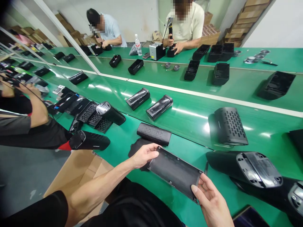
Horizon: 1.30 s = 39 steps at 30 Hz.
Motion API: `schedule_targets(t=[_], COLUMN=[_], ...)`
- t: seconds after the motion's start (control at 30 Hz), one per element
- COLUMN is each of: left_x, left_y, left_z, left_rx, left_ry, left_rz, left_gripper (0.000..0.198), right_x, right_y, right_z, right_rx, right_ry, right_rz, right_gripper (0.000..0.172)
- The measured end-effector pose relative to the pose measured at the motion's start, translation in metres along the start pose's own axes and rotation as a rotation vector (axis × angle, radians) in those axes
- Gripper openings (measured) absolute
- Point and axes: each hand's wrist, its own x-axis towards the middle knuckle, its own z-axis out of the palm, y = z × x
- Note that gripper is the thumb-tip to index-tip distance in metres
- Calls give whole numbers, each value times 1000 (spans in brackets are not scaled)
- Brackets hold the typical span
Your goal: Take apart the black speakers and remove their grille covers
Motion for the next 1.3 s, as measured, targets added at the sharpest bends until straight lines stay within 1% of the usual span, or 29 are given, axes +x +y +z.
schedule_targets(t=[0.13, 0.27, 0.37, 0.5, 0.57, 0.67, 0.8, 0.97, 1.13, 1.3], left_x=[0, 1, 1, 1, 1, 1, 1, 0, -1, -1], left_y=[-2, -4, -5, -5, -4, -4, -3, 0, 4, 6], left_z=[-5, -8, -8, -9, -9, -9, -10, -10, -9, -10], left_rx=[-55, -57, -54, -74, -62, -40, -45, -80, -105, -122], left_ry=[-17, -16, -15, -22, -10, 21, 48, 51, 53, 43], left_rz=[-61, -26, 13, 39, 34, 31, 34, 16, 28, 48], left_gripper=[54, 51, 50, 51, 51, 50, 50, 50, 47, 43], right_x=[5, 6, 5, 4, 5, 7, 9, 6, 2, 3], right_y=[5, 7, 7, 9, 11, 13, 13, 14, 11, 8], right_z=[-3, -4, -5, -7, -7, -8, -8, -5, 1, 2], right_rx=[24, 23, 38, 57, 58, 51, 29, 21, 6, -14], right_ry=[-25, -45, -63, 5, 19, 1, -42, -54, -64, -114], right_rz=[11, 4, -18, -23, -22, -9, -20, -48, -101, -125], right_gripper=[106, 104, 99, 89, 88, 89, 85, 81, 70, 62])
